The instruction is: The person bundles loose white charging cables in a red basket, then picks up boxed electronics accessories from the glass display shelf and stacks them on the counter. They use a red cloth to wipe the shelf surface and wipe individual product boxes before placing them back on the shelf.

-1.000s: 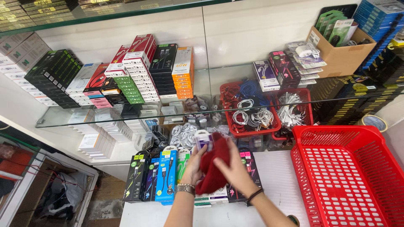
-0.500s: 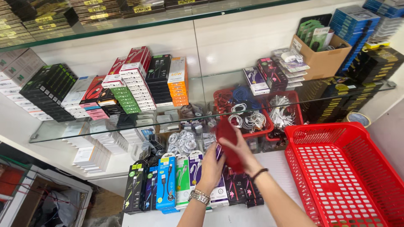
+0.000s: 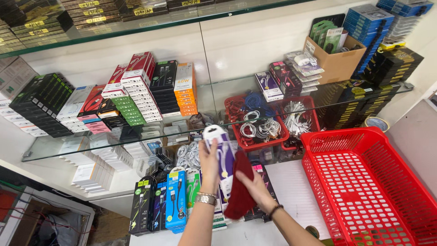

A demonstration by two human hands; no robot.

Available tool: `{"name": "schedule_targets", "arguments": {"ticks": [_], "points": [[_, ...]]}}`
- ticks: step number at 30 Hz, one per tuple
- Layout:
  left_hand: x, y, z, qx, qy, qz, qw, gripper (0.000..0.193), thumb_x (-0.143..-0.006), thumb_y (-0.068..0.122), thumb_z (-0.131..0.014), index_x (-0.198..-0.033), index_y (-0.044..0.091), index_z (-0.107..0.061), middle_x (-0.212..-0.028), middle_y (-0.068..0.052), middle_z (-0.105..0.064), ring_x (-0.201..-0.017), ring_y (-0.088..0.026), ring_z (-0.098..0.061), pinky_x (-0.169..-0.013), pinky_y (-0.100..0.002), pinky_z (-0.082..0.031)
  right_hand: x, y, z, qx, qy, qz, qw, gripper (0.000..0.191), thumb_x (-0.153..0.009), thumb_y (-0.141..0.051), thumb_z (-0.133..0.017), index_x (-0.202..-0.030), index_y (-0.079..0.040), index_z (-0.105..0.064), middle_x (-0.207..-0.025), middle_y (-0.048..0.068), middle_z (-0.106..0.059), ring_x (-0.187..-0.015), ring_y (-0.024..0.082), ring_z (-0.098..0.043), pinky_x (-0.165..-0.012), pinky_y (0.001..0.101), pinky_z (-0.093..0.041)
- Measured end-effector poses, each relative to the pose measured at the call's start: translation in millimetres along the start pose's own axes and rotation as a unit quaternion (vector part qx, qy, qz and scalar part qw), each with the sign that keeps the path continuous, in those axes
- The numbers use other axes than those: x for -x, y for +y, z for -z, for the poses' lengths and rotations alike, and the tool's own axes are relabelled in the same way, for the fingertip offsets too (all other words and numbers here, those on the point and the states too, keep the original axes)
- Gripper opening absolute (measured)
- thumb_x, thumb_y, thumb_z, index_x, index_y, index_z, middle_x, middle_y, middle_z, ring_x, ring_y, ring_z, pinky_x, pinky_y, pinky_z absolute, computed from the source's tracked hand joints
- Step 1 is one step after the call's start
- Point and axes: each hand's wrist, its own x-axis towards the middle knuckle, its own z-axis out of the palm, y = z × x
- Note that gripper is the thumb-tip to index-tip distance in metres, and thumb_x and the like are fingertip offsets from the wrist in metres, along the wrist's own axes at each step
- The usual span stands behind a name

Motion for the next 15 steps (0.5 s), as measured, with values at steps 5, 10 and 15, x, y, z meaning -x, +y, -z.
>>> {"name": "schedule_targets", "arguments": {"ticks": [5, 10, 15], "points": [[-7.4, 6.3, 26.2, 0.052, 0.096, 0.032, 0.993, 0.037, -0.1, 0.018, -0.056, -0.135, 0.01, -0.047, -0.115, -0.01, -0.068, -0.095, -0.021, -0.068, -0.078, -0.037, -0.058, 12.1, -34.0, 26.2, 0.121, -0.004, 0.016, 0.993, 0.068, -0.092, -0.03, -0.07, -0.148, -0.004, -0.041, -0.132, 0.006, -0.072, -0.119, 0.013, -0.067, -0.103, 0.0304, -0.052], [9.3, -32.6, -5.0, 0.132, 0.017, 0.076, 0.988, 0.041, -0.105, 0.027, -0.052, -0.143, 0.012, -0.054, -0.132, -0.002, -0.069, -0.118, -0.015, -0.065, -0.098, -0.034, -0.054, -24.4, -69.1, -20.9, 0.396, 0.016, 0.318, 0.861, 0.068, -0.095, -0.026, -0.068, -0.153, -0.005, -0.041, -0.162, 0.019, -0.033, -0.15, 0.036, -0.027, -0.121, 0.0474, -0.022], [-12.1, -8.8, 20.5, 0.175, 0.08, 0.116, 0.974, 0.036, -0.099, 0.03, -0.052, -0.133, 0.016, -0.055, -0.124, -0.005, -0.067, -0.11, -0.021, -0.065, -0.093, -0.044, -0.054, 37.1, -52.3, -1.6, 0.421, -0.056, 0.33, 0.843, 0.066, -0.087, -0.021, -0.066, -0.15, -0.011, -0.048, -0.162, 0.013, -0.039, -0.15, 0.034, -0.034, -0.121, 0.049, -0.028]]}}
